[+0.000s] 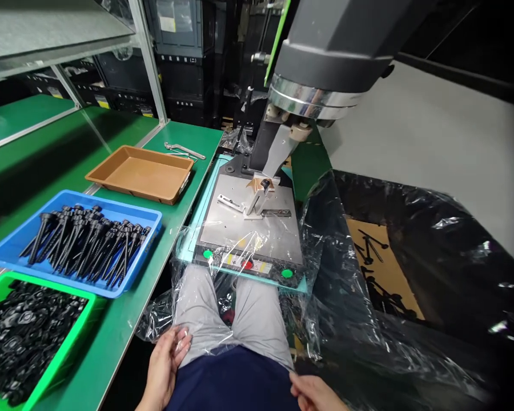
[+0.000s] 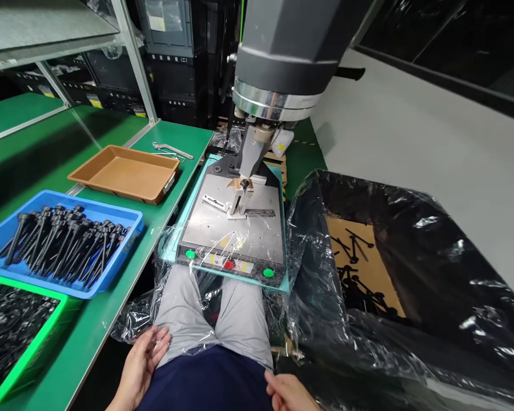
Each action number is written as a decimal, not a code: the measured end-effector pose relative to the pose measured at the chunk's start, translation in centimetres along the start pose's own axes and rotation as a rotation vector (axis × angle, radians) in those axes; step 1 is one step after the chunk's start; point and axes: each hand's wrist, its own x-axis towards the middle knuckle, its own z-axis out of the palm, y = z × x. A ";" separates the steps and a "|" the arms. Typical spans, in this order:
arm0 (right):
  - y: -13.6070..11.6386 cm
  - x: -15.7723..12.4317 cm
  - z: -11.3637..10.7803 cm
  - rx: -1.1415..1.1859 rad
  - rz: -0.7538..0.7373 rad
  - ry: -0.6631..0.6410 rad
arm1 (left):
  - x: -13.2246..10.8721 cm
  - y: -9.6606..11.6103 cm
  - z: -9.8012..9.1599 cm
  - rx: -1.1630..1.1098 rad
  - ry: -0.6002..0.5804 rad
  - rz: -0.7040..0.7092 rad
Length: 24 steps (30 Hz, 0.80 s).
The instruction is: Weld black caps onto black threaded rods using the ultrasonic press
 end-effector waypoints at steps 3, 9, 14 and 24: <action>-5.4 -1.9 -0.9 -0.279 -0.050 -0.314 | 0.2 0.6 -1.0 0.030 0.093 -0.045; -24.4 -1.2 -1.4 -0.414 -0.691 -0.013 | 1.1 1.2 -2.7 0.143 0.200 -0.051; -36.9 4.5 0.9 -0.425 -1.178 0.524 | 1.1 1.8 -2.8 0.132 0.173 -0.181; -44.5 10.3 3.2 -0.444 -1.274 0.417 | 0.7 2.7 -5.5 0.400 0.123 -0.397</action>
